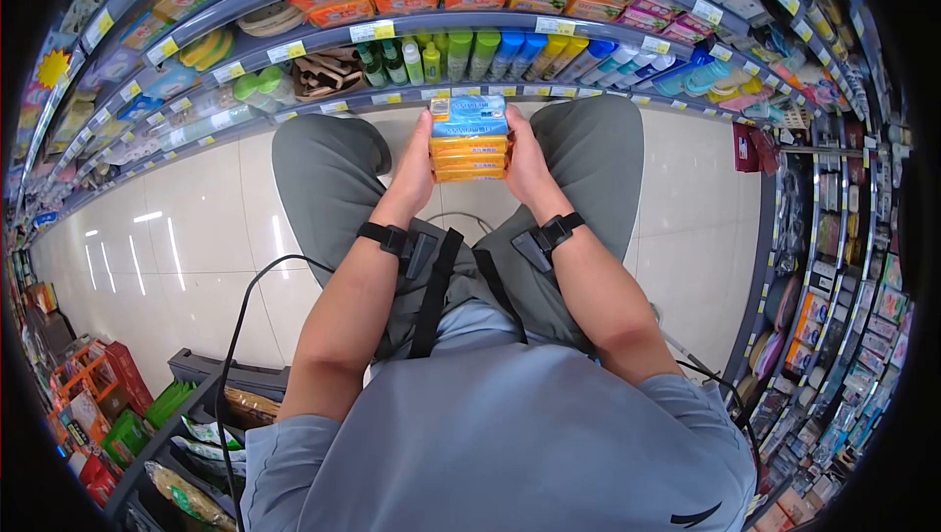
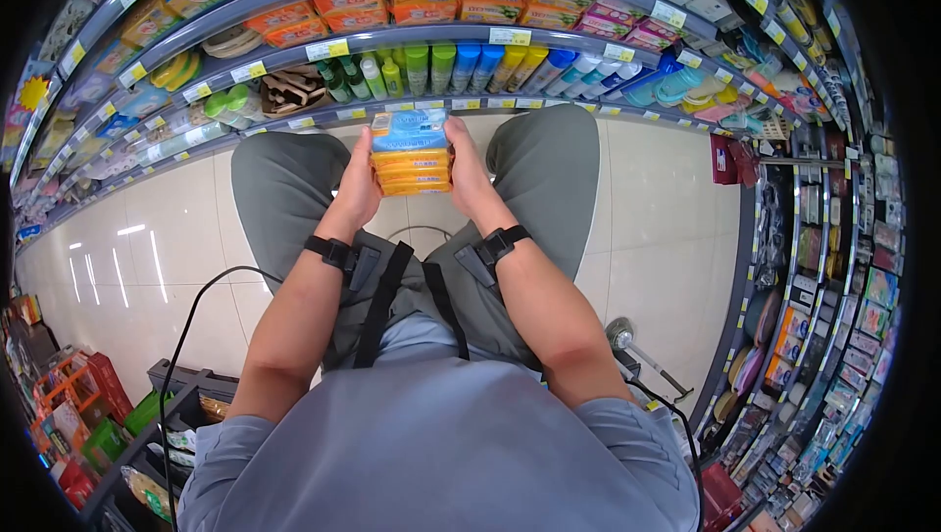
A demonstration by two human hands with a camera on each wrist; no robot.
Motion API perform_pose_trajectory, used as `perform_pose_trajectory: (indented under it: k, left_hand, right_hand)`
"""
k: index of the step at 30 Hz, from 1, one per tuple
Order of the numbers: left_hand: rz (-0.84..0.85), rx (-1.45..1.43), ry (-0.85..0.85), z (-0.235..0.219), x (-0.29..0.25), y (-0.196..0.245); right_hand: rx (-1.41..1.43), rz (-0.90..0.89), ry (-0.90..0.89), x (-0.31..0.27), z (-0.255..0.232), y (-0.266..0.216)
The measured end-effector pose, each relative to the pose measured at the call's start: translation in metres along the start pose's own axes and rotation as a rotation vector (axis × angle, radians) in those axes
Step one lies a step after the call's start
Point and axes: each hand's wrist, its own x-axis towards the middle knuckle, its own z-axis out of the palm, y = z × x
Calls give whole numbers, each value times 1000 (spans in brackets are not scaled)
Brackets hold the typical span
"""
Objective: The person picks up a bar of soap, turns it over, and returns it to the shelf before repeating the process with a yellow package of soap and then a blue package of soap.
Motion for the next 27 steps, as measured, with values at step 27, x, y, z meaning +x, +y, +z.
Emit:
perform_pose_trajectory:
  k: [27]
  left_hand:
    - [261, -8, 48, 4, -4, 5]
  right_hand:
    - [-100, -57, -112, 0, 5, -3]
